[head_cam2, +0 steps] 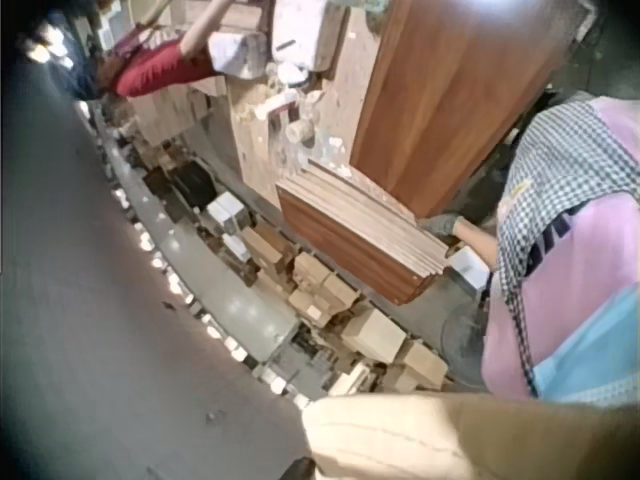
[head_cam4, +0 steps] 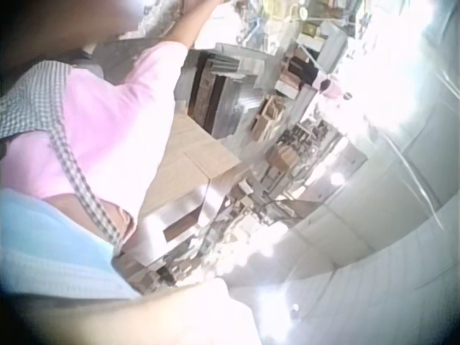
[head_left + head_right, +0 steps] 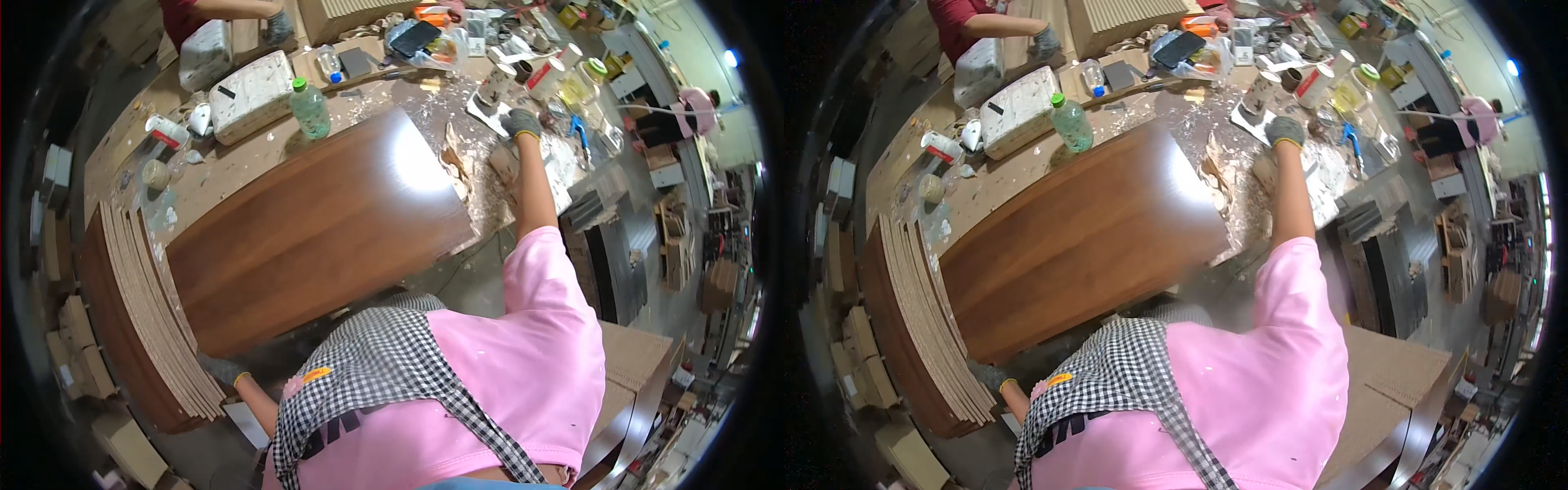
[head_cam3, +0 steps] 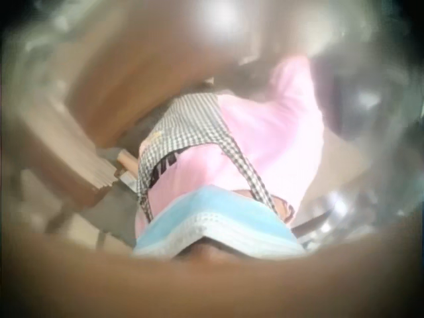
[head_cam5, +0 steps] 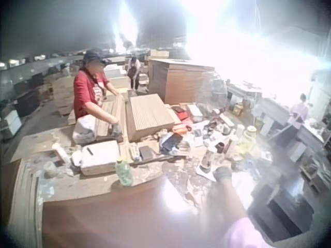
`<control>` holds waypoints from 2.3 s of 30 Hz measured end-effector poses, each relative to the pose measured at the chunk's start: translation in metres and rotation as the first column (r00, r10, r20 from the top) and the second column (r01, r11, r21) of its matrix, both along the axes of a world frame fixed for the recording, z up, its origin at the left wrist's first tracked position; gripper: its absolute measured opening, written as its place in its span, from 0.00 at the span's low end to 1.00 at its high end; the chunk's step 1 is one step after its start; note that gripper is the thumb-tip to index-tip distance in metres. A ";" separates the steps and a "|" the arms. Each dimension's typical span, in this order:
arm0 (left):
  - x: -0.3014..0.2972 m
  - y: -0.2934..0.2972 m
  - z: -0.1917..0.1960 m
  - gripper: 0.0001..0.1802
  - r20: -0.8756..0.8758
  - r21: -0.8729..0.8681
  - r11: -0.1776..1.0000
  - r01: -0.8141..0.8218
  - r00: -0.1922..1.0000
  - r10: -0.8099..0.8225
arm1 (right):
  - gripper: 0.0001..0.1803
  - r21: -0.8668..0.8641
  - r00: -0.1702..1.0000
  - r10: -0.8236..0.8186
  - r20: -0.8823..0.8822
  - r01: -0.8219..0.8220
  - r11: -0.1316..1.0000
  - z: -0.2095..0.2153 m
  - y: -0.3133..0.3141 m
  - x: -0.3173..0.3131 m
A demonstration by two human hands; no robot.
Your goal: The person wipes the surface of several wooden panels with a cloth, flipping them over to clean both sides, and then stacks the panels on top of each other.
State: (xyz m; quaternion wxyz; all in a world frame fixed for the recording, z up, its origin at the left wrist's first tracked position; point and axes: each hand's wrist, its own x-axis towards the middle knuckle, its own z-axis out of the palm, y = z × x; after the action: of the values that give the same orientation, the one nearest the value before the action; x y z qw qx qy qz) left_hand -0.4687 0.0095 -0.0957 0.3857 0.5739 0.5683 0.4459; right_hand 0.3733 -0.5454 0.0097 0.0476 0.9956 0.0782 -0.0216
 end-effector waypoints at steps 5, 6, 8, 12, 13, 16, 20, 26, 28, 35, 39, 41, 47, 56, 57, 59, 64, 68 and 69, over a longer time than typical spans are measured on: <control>-0.008 -0.009 0.001 0.33 0.226 -0.146 0.987 -0.061 0.970 0.094 | 0.33 -0.166 0.910 -0.179 -0.373 0.125 0.978 -0.033 0.003 0.066; 0.003 -0.014 0.008 0.35 0.286 -0.189 0.980 -0.067 0.951 0.120 | 0.33 -0.196 0.910 -0.182 -0.372 0.114 0.974 -0.036 0.001 0.070; 0.017 -0.010 0.014 0.34 0.289 -0.185 0.981 -0.067 0.950 0.119 | 0.32 -0.238 0.923 -0.186 -0.337 0.108 0.965 -0.038 -0.005 0.072; -0.031 0.023 0.019 0.25 0.223 -0.124 0.991 -0.052 0.972 0.079 | 0.32 -0.184 0.953 -0.105 -0.283 0.053 0.982 -0.041 0.004 0.061; -0.026 0.023 0.012 0.25 0.255 -0.147 0.989 -0.034 0.964 0.071 | 0.32 -0.158 0.965 -0.112 -0.237 0.076 0.984 -0.038 -0.001 0.061; -0.010 0.015 -0.004 0.22 -0.402 0.097 0.995 0.007 0.915 0.032 | 0.26 0.135 0.982 -0.189 0.016 0.185 0.973 -0.028 -0.011 0.059; 0.012 -0.012 -0.008 0.24 -0.618 0.126 0.990 0.061 0.786 0.030 | 0.22 0.927 0.997 0.073 0.028 -0.053 0.371 -0.003 0.018 -0.010; 0.031 -0.031 0.035 0.22 -0.816 0.356 0.914 0.196 0.541 0.202 | 0.22 0.447 0.518 0.759 -0.395 0.830 -0.333 0.057 0.178 -0.183; 0.036 -0.027 0.042 0.22 -0.713 0.336 0.936 0.103 0.678 0.181 | 0.23 0.428 0.395 0.822 -0.410 0.879 -0.208 0.038 0.236 -0.216; 0.063 -0.041 0.070 0.22 -0.199 0.162 0.985 -0.057 0.976 0.089 | 0.29 0.966 0.236 0.937 -0.256 0.031 0.256 0.078 0.490 -0.380; 0.069 -0.045 0.083 0.21 -0.138 0.150 0.988 -0.039 0.989 0.060 | 0.22 0.723 0.222 0.964 0.147 -0.689 0.048 0.044 0.620 -0.416; 0.064 -0.041 0.074 0.19 -0.139 0.236 0.971 -0.028 0.988 0.062 | 0.20 0.611 0.140 0.978 0.152 -0.791 0.018 0.036 0.669 -0.430; 0.060 -0.040 0.071 0.19 -0.106 0.196 0.981 -0.002 0.994 0.023 | 0.18 0.392 -0.100 0.988 0.116 -0.910 -0.138 0.028 0.727 -0.453; 0.064 -0.037 0.069 0.19 -0.029 0.190 0.980 -0.059 0.997 0.065 | 0.16 0.334 -0.157 0.987 0.036 -0.929 -0.160 0.023 0.741 -0.450; 0.064 -0.037 0.069 0.19 -0.032 0.190 0.980 -0.054 0.998 0.061 | 0.16 0.337 -0.152 0.988 0.036 -0.929 -0.156 0.022 0.741 -0.447; 0.065 -0.037 0.069 0.19 -0.026 0.204 0.977 -0.065 0.997 0.072 | 0.17 0.311 0.041 0.999 0.015 -0.950 0.035 0.021 0.743 -0.441; 0.068 -0.038 0.066 0.20 -0.006 0.158 0.982 -0.102 0.995 0.104 | 0.17 0.551 -0.222 0.963 0.154 -0.790 -0.270 0.023 0.742 -0.445; 0.068 -0.038 0.064 0.21 -0.033 0.156 0.983 -0.101 0.994 0.107 | 0.20 0.497 -0.269 0.960 0.079 -0.824 -0.272 0.016 0.737 -0.416; 0.068 -0.038 0.062 0.21 -0.032 0.160 0.981 -0.108 0.993 0.114 | 0.20 0.432 -0.230 0.973 0.004 -0.877 -0.209 0.020 0.736 -0.407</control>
State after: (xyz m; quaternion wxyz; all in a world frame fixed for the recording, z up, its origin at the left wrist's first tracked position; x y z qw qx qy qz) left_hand -0.4002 -0.0283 -0.0336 0.3019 0.5791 0.5702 0.4983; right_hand -0.0338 0.1904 0.0294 -0.1067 0.5451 0.8201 -0.1374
